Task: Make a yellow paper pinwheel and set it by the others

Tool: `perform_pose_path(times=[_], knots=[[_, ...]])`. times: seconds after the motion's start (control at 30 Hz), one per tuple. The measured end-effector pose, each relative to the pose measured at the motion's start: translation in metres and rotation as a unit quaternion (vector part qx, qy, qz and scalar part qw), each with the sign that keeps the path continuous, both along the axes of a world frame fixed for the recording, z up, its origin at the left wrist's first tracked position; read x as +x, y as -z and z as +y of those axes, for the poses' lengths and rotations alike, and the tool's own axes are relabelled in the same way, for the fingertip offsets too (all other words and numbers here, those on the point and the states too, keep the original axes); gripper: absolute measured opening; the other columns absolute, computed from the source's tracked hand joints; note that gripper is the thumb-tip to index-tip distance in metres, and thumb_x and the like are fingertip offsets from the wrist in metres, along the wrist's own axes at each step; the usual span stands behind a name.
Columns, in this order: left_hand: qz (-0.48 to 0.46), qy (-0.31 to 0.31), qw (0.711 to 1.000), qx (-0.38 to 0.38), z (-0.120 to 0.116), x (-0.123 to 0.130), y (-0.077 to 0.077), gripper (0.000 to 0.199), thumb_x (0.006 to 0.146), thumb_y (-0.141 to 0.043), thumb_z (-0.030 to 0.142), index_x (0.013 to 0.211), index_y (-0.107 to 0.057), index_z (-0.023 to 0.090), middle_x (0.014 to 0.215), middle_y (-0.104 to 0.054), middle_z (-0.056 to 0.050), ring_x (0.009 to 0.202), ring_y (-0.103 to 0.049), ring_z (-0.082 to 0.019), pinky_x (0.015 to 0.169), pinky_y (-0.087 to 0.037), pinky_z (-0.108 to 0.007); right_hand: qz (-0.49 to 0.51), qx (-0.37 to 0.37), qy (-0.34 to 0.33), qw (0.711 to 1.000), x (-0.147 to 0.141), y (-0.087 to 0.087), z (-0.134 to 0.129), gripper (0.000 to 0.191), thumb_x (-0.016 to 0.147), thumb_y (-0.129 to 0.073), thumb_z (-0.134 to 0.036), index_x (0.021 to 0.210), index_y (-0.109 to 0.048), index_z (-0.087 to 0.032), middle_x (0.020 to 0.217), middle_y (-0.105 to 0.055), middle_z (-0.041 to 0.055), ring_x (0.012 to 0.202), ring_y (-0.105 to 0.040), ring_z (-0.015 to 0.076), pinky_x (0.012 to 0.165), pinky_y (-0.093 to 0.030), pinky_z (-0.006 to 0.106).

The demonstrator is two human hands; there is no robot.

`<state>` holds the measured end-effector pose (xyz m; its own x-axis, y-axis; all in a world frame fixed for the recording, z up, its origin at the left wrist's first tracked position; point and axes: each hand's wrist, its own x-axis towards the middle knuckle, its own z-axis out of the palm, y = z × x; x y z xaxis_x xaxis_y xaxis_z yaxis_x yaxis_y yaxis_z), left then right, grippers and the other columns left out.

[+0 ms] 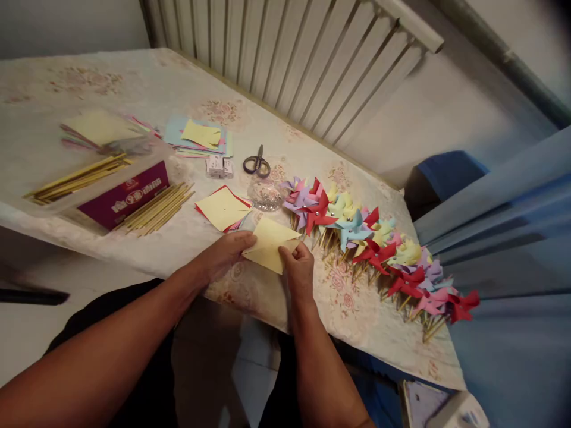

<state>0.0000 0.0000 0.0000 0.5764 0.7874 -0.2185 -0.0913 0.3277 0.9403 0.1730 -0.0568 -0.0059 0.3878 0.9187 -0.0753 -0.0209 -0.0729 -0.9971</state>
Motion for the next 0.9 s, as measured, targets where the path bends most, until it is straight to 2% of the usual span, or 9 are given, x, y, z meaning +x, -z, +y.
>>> perform_pose_path(times=[0.07, 0.2, 0.43, 0.57, 0.77, 0.9], knots=[[-0.088, 0.036, 0.990, -0.106, 0.001, 0.001, 0.001, 0.040, 0.078, -0.072, 0.045, 0.103, -0.070, 0.014, 0.096, -0.075, -0.011, 0.085, -0.072, -0.025, 0.080, -0.055, -0.037, -0.008, -0.002, -0.006, 1.000, 0.000, 0.002, -0.001, 0.025, 0.072, -0.070, -0.036, 0.088, -0.068, -0.017, 0.067, -0.065, -0.0032, 0.059, -0.057, 0.0133, 0.059, -0.048, 0.025], [-0.119, 0.041, 0.978, -0.167, 0.005, 0.002, 0.003, 0.043, 0.069, -0.083, 0.035, 0.103, -0.071, 0.012, 0.095, -0.076, -0.010, 0.083, -0.072, -0.024, 0.076, -0.055, -0.032, -0.007, -0.011, -0.011, 1.000, 0.000, 0.005, -0.001, 0.024, 0.072, -0.070, -0.038, 0.086, -0.069, -0.019, 0.067, -0.065, -0.0038, 0.057, -0.057, 0.0132, 0.057, -0.047, 0.025], [-0.135, 0.022, 0.977, -0.166, 0.012, 0.003, 0.005, 0.046, 0.062, -0.088, 0.032, 0.099, -0.072, 0.010, 0.088, -0.076, -0.010, 0.077, -0.072, -0.020, 0.075, -0.054, -0.028, -0.015, -0.003, -0.008, 1.000, 0.001, 0.007, 0.001, 0.023, 0.072, -0.071, -0.037, 0.085, -0.068, -0.019, 0.070, -0.066, -0.0028, 0.060, -0.058, 0.0139, 0.057, -0.047, 0.025], [-0.118, 0.037, 0.978, -0.166, 0.013, 0.005, 0.006, 0.046, 0.058, -0.089, 0.031, 0.096, -0.073, 0.010, 0.086, -0.076, -0.010, 0.072, -0.070, -0.019, 0.070, -0.052, -0.028, -0.049, 0.004, -0.016, 0.999, 0.000, 0.010, 0.000, 0.020, 0.074, -0.069, -0.037, 0.084, -0.068, -0.019, 0.065, -0.061, -0.0046, 0.055, -0.051, 0.0119, 0.053, -0.042, 0.023], [-0.078, 0.026, 0.985, -0.153, 0.011, 0.009, 0.008, 0.041, 0.059, -0.087, 0.033, 0.091, -0.075, 0.010, 0.084, -0.076, -0.010, 0.074, -0.069, -0.021, 0.070, -0.051, -0.029, -0.116, 0.021, -0.015, 0.993, -0.001, 0.010, 0.001, 0.017, 0.075, -0.069, -0.034, 0.081, -0.067, -0.018, 0.062, -0.054, -0.0066, 0.056, -0.044, 0.0098, 0.052, -0.036, 0.021], [-0.078, -0.001, 0.986, -0.147, 0.011, 0.012, 0.005, 0.047, 0.055, -0.087, 0.035, 0.092, -0.075, 0.009, 0.086, -0.077, -0.011, 0.074, -0.069, -0.022, 0.070, -0.051, -0.030, -0.080, 0.017, -0.007, 0.997, -0.005, 0.003, 0.003, 0.024, 0.076, -0.066, -0.039, 0.088, -0.064, -0.018, 0.066, -0.059, -0.0048, 0.057, -0.048, 0.0103, 0.054, -0.039, 0.022]])
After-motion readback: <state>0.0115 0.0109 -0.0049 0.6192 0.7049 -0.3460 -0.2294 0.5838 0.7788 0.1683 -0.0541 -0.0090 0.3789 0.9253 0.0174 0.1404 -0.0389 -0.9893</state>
